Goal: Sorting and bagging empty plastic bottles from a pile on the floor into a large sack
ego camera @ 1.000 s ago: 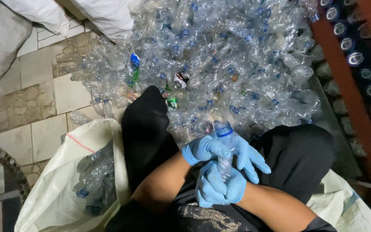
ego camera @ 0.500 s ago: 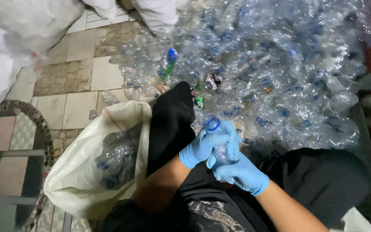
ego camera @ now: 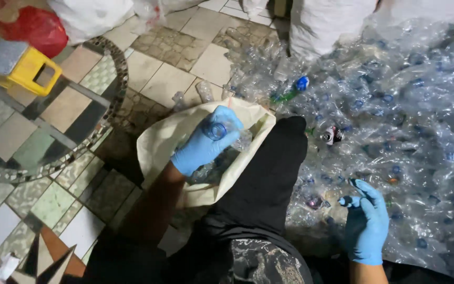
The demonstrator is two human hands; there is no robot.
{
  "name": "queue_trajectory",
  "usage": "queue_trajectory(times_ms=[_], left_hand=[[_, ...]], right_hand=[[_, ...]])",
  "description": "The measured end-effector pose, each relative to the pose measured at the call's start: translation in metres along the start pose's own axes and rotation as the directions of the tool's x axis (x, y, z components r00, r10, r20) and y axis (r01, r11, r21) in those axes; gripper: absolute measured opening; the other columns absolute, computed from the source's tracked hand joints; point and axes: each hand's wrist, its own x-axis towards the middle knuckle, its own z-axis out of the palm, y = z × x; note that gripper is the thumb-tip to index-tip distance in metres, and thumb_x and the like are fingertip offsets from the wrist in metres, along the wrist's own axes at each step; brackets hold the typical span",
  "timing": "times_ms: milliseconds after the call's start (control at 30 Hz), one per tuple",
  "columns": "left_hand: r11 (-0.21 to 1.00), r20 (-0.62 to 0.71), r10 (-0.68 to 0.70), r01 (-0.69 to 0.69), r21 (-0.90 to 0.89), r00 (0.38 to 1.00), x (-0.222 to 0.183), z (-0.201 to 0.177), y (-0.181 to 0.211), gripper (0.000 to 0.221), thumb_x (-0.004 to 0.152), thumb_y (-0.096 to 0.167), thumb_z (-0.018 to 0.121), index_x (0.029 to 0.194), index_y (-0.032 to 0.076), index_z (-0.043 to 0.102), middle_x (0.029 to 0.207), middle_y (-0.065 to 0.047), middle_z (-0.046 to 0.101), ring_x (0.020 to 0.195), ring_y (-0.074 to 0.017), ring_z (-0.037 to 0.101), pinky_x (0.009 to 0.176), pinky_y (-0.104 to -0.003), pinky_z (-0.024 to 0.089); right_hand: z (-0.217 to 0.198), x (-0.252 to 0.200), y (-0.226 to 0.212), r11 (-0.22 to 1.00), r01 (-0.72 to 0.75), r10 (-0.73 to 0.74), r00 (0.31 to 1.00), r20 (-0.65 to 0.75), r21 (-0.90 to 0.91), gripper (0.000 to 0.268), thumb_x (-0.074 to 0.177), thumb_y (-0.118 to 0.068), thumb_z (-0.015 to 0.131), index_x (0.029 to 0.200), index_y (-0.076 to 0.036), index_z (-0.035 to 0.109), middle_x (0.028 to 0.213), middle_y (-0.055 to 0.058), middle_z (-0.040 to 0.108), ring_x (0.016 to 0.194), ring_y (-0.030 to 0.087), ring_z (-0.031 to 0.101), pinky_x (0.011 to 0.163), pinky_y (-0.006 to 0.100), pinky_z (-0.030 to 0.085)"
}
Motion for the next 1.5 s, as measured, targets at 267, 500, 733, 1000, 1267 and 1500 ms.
queue_trajectory(times_ms=[267,500,733,1000,1267,1500], left_hand=[[0.552,0.005,-0.248,0.137,0.822,0.969,-0.065,-0.075,-0.061,0.092,0.074,0.082,0.067,0.134,0.012,0.058,0.137,-0.012,0.062,0.142,-0.0396,0.043,0.107,-0.055,0.035],[0.371,-0.123,-0.101,0.153,0.916,0.987,-0.1,-0.098,-0.071,0.093,0.07,0.07,0.071,0.148,0.022,0.052,0.155,-0.011,0.048,0.144,-0.0373,0.04,0.11,-0.054,0.035],[0.538,-0.06,0.072,0.012,0.843,0.996,-0.079,-0.071,-0.043,0.073,0.083,0.059,0.066,0.145,0.021,0.057,0.153,-0.012,0.05,0.142,-0.0431,0.043,0.108,-0.056,0.038],[0.816,0.227,0.356,-0.42,0.397,0.907,0.042,0.072,0.05,0.045,0.09,0.041,0.069,0.13,0.019,0.068,0.141,-0.008,0.062,0.14,-0.0367,0.049,0.113,-0.054,0.036],[0.832,0.517,0.29,-0.48,0.28,0.805,0.181,0.254,0.0,0.052,0.085,0.052,0.072,0.128,0.025,0.066,0.141,-0.007,0.058,0.139,-0.0339,0.049,0.108,-0.06,0.038],[0.875,0.667,-0.102,-0.253,0.413,0.738,0.202,0.363,-0.094,0.06,0.085,0.067,0.06,0.134,0.032,0.064,0.144,-0.002,0.058,0.138,-0.0342,0.05,0.106,-0.058,0.038]], right_hand=[[-0.027,0.029,0.028,0.995,-0.015,0.023,0.997,-0.076,0.096,0.034,0.099,-0.018,0.054,0.13,-0.008,0.061,0.131,0.01,0.07,0.087,0.013,0.068,0.082,0.024,0.058],[-0.007,0.042,-0.009,0.987,-0.139,0.154,0.951,-0.268,0.074,0.021,0.092,-0.023,0.062,0.111,-0.02,0.071,0.114,-0.005,0.074,0.098,0.005,0.069,0.077,0.017,0.052],[-0.057,0.075,-0.017,0.992,-0.128,0.127,0.959,-0.255,0.01,0.03,0.091,-0.013,0.05,0.113,-0.02,0.069,0.116,-0.002,0.074,0.101,0.01,0.071,0.08,0.02,0.054],[-0.12,0.122,-0.032,0.934,-0.105,0.019,0.969,-0.246,-0.342,0.019,0.1,-0.008,0.062,0.118,-0.009,0.066,0.113,0.003,0.069,0.09,0.014,0.065,0.084,0.023,0.056],[-0.262,0.15,0.06,0.184,-0.186,0.132,0.978,-0.164,-0.965,0.044,0.096,-0.029,0.064,0.138,-0.019,0.066,0.12,0.013,0.074,0.12,0.039,0.065,0.106,0.055,0.048],[-0.216,0.16,0.142,-0.008,-0.219,0.527,0.828,-0.19,-0.976,0.062,0.094,-0.058,0.058,0.143,-0.021,0.061,0.135,0.016,0.069,0.129,0.042,0.062,0.112,0.057,0.047]])
